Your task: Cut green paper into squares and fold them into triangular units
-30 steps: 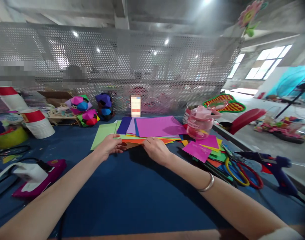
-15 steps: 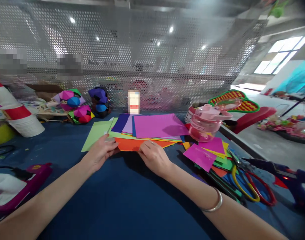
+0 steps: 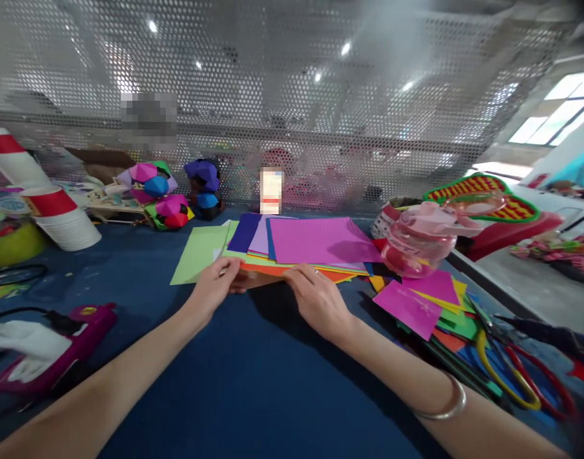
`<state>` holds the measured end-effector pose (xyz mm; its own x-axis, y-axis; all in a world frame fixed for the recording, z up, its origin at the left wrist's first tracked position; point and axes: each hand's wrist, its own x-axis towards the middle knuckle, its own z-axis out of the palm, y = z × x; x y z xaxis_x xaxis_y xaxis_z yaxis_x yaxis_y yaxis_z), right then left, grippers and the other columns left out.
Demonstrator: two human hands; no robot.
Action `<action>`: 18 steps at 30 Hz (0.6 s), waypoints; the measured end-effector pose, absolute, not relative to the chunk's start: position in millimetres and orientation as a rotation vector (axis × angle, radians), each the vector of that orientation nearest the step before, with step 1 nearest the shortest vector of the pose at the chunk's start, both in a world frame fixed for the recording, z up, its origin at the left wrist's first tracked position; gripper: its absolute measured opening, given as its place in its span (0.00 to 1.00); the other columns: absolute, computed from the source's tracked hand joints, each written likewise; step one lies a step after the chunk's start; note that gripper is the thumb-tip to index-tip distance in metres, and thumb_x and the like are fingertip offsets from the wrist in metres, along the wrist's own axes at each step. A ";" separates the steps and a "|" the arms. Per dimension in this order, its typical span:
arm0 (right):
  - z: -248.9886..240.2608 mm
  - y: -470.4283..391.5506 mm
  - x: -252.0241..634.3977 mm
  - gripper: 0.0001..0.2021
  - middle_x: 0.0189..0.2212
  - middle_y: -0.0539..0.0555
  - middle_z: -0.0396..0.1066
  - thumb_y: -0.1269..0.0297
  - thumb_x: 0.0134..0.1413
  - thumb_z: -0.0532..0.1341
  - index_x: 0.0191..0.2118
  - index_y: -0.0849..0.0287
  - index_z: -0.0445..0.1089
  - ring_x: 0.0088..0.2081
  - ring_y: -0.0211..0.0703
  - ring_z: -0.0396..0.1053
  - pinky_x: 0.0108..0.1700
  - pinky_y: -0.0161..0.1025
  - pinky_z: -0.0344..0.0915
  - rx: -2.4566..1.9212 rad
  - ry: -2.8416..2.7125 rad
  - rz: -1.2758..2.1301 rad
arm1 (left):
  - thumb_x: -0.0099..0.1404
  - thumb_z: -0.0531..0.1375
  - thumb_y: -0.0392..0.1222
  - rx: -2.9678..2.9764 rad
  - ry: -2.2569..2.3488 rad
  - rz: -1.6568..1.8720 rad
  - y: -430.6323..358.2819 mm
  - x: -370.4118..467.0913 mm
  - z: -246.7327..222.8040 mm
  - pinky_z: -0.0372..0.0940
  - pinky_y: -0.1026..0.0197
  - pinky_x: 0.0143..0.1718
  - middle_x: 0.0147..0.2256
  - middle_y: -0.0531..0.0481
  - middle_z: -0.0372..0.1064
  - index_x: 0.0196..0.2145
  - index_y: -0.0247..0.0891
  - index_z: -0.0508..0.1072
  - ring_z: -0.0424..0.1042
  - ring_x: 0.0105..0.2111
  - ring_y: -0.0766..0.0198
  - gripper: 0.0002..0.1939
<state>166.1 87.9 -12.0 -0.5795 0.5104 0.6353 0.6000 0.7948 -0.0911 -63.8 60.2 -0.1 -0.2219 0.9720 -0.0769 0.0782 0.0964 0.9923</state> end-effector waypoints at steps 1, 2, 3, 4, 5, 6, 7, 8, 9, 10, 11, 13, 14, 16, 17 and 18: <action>-10.8 88.5 165.6 0.15 0.42 0.59 0.76 0.77 0.68 0.51 0.50 0.58 0.73 0.44 0.47 0.74 0.48 0.42 0.70 -0.827 -2.316 -0.190 | 0.71 0.61 0.50 1.152 1.499 1.261 62.6 -67.3 -1.5 0.75 0.58 0.38 0.37 0.44 0.77 0.46 0.35 0.74 0.79 0.38 0.57 0.15; -9.5 89.4 165.5 0.16 0.43 0.59 0.76 0.78 0.67 0.51 0.51 0.59 0.72 0.45 0.48 0.74 0.49 0.43 0.70 -0.839 -2.318 -0.208 | 0.71 0.60 0.48 1.211 1.529 1.265 65.1 -70.9 -2.7 0.75 0.57 0.39 0.37 0.45 0.76 0.46 0.36 0.74 0.78 0.39 0.57 0.13; -8.1 90.4 165.9 0.17 0.44 0.60 0.76 0.78 0.67 0.51 0.52 0.59 0.72 0.45 0.49 0.73 0.49 0.44 0.70 -0.854 -2.317 -0.226 | 0.70 0.60 0.45 1.271 1.563 1.268 67.6 -74.4 -3.7 0.75 0.56 0.40 0.38 0.45 0.76 0.45 0.37 0.74 0.78 0.39 0.56 0.11; -6.7 91.5 166.7 0.17 0.44 0.60 0.76 0.78 0.66 0.51 0.52 0.60 0.72 0.45 0.49 0.73 0.49 0.44 0.70 -0.867 -2.313 -0.246 | 0.70 0.59 0.41 1.332 1.600 1.270 69.8 -77.7 -4.5 0.74 0.55 0.43 0.39 0.45 0.75 0.45 0.38 0.75 0.77 0.41 0.56 0.09; -5.4 92.8 167.9 0.17 0.44 0.61 0.77 0.78 0.66 0.51 0.52 0.60 0.72 0.45 0.50 0.73 0.49 0.45 0.70 -0.878 -2.310 -0.264 | 0.68 0.58 0.37 1.390 1.636 1.270 71.7 -80.7 -5.2 0.73 0.53 0.46 0.42 0.44 0.74 0.43 0.38 0.75 0.76 0.42 0.55 0.08; -4.4 94.2 169.2 0.16 0.43 0.61 0.77 0.78 0.66 0.51 0.50 0.61 0.72 0.44 0.51 0.74 0.47 0.45 0.70 -0.884 -2.308 -0.281 | 0.67 0.57 0.34 1.445 1.667 1.270 73.0 -83.4 -5.7 0.71 0.52 0.50 0.44 0.43 0.74 0.42 0.38 0.76 0.76 0.44 0.54 0.09; -3.6 95.7 170.5 0.15 0.42 0.61 0.77 0.78 0.66 0.51 0.49 0.61 0.73 0.43 0.51 0.74 0.45 0.45 0.70 -0.883 -2.307 -0.295 | 0.66 0.57 0.32 1.498 1.688 1.271 74.0 -85.5 -6.0 0.69 0.51 0.53 0.47 0.43 0.73 0.42 0.39 0.76 0.75 0.46 0.54 0.11; -3.1 97.2 171.6 0.15 0.40 0.61 0.78 0.78 0.65 0.50 0.46 0.61 0.73 0.41 0.51 0.74 0.44 0.45 0.70 -0.876 -2.308 -0.308 | 0.65 0.56 0.30 1.549 1.699 1.271 74.6 -87.1 -6.1 0.67 0.50 0.55 0.49 0.43 0.72 0.42 0.39 0.77 0.74 0.48 0.53 0.12; -2.8 98.5 172.2 0.15 0.39 0.60 0.78 0.79 0.64 0.50 0.44 0.61 0.73 0.40 0.50 0.74 0.42 0.44 0.69 -0.865 -2.309 -0.318 | 0.65 0.55 0.29 1.595 1.701 1.271 75.0 -88.3 -6.1 0.65 0.50 0.57 0.50 0.43 0.71 0.42 0.39 0.77 0.73 0.50 0.53 0.14; -2.4 99.3 172.3 0.16 0.37 0.60 0.78 0.80 0.63 0.50 0.42 0.60 0.73 0.39 0.49 0.74 0.42 0.43 0.69 -0.853 -2.309 -0.327 | 0.65 0.54 0.29 1.635 1.698 1.268 75.4 -89.3 -6.0 0.64 0.51 0.59 0.51 0.43 0.70 0.43 0.39 0.77 0.72 0.52 0.53 0.15; -1.9 99.4 171.8 0.16 0.36 0.59 0.78 0.81 0.62 0.50 0.40 0.59 0.73 0.37 0.48 0.74 0.41 0.42 0.68 -0.844 -2.304 -0.337 | 0.65 0.54 0.28 1.667 1.694 1.265 76.0 -90.2 -5.7 0.63 0.51 0.60 0.51 0.43 0.70 0.44 0.39 0.78 0.71 0.54 0.52 0.17; 1.4 96.3 170.0 0.16 0.34 0.56 0.78 0.82 0.59 0.51 0.39 0.58 0.72 0.35 0.46 0.74 0.39 0.40 0.67 -0.836 -2.282 -0.356 | 0.65 0.54 0.28 1.704 1.687 1.254 78.6 -92.4 -5.5 0.60 0.51 0.63 0.53 0.43 0.70 0.45 0.39 0.78 0.69 0.58 0.52 0.17; 4.9 92.9 169.1 0.16 0.33 0.55 0.78 0.83 0.57 0.51 0.38 0.57 0.71 0.34 0.45 0.74 0.38 0.39 0.67 -0.830 -2.269 -0.366 | 0.66 0.55 0.28 1.709 1.686 1.246 80.7 -94.1 -5.5 0.59 0.51 0.64 0.55 0.43 0.69 0.45 0.38 0.78 0.68 0.59 0.52 0.16; 17.1 82.3 169.0 0.17 0.32 0.54 0.77 0.83 0.55 0.51 0.39 0.57 0.71 0.33 0.43 0.74 0.37 0.37 0.66 -0.809 -2.239 -0.387 | 0.69 0.59 0.33 1.696 1.686 1.224 85.6 -98.3 -5.9 0.59 0.45 0.64 0.56 0.42 0.69 0.47 0.38 0.77 0.67 0.59 0.50 0.11; 26.3 75.7 170.2 0.18 0.32 0.53 0.77 0.83 0.54 0.51 0.40 0.56 0.71 0.34 0.43 0.74 0.37 0.37 0.66 -0.796 -2.221 -0.397 | 0.70 0.62 0.38 1.683 1.684 1.215 88.0 -100.8 -6.1 0.61 0.41 0.62 0.56 0.42 0.70 0.49 0.37 0.76 0.68 0.59 0.50 0.10; 37.7 68.8 172.4 0.18 0.32 0.53 0.77 0.83 0.54 0.51 0.41 0.56 0.71 0.35 0.43 0.74 0.37 0.37 0.66 -0.783 -2.194 -0.410 | 0.71 0.63 0.42 1.660 1.684 1.207 90.0 -103.4 -6.2 0.65 0.41 0.59 0.56 0.42 0.70 0.51 0.37 0.75 0.70 0.57 0.51 0.12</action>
<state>172.4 68.8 37.7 -0.5258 0.4048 0.7481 0.6476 0.7607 0.0436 -103.4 90.0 -6.2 -0.1474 0.9598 0.2388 0.5346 -0.1258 0.8357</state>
